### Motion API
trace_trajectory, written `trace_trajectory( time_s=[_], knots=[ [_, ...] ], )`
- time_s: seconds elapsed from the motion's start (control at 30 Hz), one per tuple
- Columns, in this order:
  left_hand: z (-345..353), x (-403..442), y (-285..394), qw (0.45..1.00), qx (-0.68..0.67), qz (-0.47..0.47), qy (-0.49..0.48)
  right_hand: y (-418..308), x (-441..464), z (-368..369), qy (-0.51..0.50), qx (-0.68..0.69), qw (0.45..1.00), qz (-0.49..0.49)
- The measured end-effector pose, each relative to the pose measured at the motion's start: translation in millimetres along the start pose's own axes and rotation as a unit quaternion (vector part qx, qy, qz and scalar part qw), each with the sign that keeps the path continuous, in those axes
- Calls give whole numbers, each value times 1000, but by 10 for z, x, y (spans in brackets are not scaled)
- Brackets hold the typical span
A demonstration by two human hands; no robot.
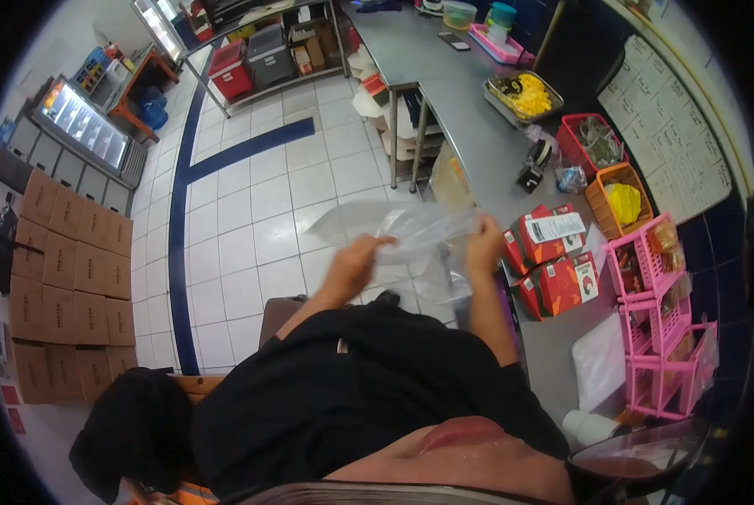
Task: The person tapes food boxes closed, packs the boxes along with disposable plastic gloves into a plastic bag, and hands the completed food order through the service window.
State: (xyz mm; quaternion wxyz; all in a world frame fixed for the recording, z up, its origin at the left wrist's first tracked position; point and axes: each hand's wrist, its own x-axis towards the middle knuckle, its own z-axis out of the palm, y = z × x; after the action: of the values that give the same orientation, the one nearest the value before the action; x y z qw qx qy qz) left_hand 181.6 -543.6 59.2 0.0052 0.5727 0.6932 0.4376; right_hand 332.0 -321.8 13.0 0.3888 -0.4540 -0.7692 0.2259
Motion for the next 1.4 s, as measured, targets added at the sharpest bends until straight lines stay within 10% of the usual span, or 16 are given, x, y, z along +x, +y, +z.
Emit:
trace_trajectory(
  time_s=[0.17,0.3,0.37,0.53,0.63,0.73,0.9,0.93,1.0,1.03,1.23,1.27,1.4],
  knots=[
    [-518,-12,-217,972,211,-78,71,-166,28,-128,113,-137,973,-145],
    [-326,94,-132,956,290,-39,14,-647,-118,-161,-176,-14,983,-55],
    [-210,121,-102,882,338,-242,-220,-991,-323,-321,-247,-29,963,-105],
    [-674,-84,-1197,885,378,-270,31,86,-259,-54,-427,-270,858,-95],
    [-584,-99,-1391,878,420,-212,-88,331,322,249,-470,-303,822,-110],
    [-792,481,-842,914,387,-119,-31,-866,784,-163,-287,194,937,48],
    [-1229,603,309,936,278,-2,215,-1838,332,-976,194,277,893,-297],
    [-1122,395,239,936,284,-3,209,-1597,118,-919,155,346,839,-389],
    [-624,-106,-277,939,325,-107,-27,-555,-549,-128,-205,126,962,-127],
    [-359,-307,-596,910,340,-162,-175,-53,-876,251,-370,-57,925,-64],
    [-483,-441,-1900,902,238,-283,-224,-40,-463,40,-330,31,941,64],
    [-568,-462,-2009,905,207,-304,-213,-290,-164,-20,-74,159,982,-73],
    [-725,-1027,-1798,916,166,-321,-172,-938,4,-1040,179,117,942,-258]
  ],
)
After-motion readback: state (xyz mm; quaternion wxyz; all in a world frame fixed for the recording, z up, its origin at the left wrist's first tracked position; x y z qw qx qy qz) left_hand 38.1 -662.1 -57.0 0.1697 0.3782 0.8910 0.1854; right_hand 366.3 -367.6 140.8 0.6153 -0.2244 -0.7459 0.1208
